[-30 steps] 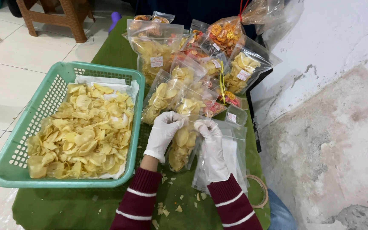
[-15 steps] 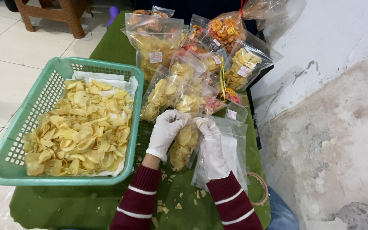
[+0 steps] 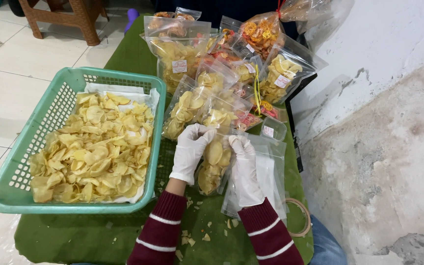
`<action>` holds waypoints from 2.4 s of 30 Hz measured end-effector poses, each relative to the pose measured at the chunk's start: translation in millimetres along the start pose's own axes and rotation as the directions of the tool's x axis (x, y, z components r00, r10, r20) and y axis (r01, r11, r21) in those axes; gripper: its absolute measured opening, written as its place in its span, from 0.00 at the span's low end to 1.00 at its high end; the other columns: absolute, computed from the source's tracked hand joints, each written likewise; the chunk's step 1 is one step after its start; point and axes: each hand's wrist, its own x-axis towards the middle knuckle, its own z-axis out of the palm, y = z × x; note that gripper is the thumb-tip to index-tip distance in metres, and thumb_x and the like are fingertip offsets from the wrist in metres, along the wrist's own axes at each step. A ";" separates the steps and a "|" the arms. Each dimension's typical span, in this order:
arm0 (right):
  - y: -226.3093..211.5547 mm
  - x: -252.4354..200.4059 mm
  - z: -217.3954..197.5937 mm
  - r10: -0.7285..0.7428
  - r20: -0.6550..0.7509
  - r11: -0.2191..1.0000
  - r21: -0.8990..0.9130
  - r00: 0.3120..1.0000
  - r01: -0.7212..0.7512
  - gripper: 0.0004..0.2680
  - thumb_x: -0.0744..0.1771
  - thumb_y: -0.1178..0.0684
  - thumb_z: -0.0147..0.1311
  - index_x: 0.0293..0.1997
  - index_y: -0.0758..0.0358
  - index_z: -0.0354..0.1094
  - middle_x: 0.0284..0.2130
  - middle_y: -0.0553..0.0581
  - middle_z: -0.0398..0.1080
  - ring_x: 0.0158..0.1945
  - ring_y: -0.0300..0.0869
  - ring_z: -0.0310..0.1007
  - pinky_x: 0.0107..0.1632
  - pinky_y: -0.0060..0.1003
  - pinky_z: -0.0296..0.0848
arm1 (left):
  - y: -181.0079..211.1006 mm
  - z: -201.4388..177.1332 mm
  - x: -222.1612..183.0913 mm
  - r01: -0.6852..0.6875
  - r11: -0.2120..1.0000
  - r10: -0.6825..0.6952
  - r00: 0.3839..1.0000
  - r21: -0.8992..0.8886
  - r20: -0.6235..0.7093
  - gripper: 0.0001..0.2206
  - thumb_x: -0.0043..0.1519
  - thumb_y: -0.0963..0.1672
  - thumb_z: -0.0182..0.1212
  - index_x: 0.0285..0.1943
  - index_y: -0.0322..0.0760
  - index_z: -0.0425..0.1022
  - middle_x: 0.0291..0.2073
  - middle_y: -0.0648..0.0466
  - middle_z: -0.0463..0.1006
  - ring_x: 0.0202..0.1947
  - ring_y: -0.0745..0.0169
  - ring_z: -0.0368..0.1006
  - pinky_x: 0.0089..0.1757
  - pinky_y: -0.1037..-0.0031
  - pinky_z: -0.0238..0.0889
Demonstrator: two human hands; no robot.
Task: The person scoops potato chips from a green basket and places them into clear plastic bags. They then seal the bags and set them aside on the table. The process is repeated multiple times throughout the clip.
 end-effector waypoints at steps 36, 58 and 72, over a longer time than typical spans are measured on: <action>1.8 33.1 19.6 -0.009 0.096 0.981 -0.191 0.995 0.027 0.03 0.61 0.56 0.62 0.32 0.59 0.72 0.24 0.48 0.71 0.28 0.31 0.67 0.33 0.27 0.71 | -10.0 -7.7 22.6 0.113 0.992 -0.109 0.992 -0.056 0.060 0.06 0.55 0.43 0.66 0.38 0.40 0.79 0.30 0.57 0.79 0.34 0.74 0.66 0.41 0.76 0.66; 1.5 30.7 18.1 0.000 0.153 0.975 -0.219 0.988 0.034 0.04 0.61 0.56 0.62 0.35 0.58 0.74 0.27 0.47 0.72 0.32 0.31 0.67 0.38 0.28 0.71 | -10.9 -5.8 18.9 0.084 0.996 -0.082 0.994 -0.023 0.077 0.07 0.53 0.44 0.67 0.38 0.39 0.79 0.29 0.56 0.76 0.34 0.71 0.67 0.40 0.75 0.65; -16.2 28.5 22.2 -0.091 0.165 0.963 -0.236 0.982 0.129 0.04 0.60 0.57 0.63 0.30 0.59 0.72 0.21 0.51 0.70 0.28 0.32 0.67 0.33 0.25 0.67 | 22.2 -13.4 17.0 0.056 0.997 -0.056 0.998 -0.059 0.012 0.06 0.55 0.45 0.66 0.36 0.39 0.78 0.27 0.57 0.77 0.33 0.74 0.65 0.40 0.77 0.64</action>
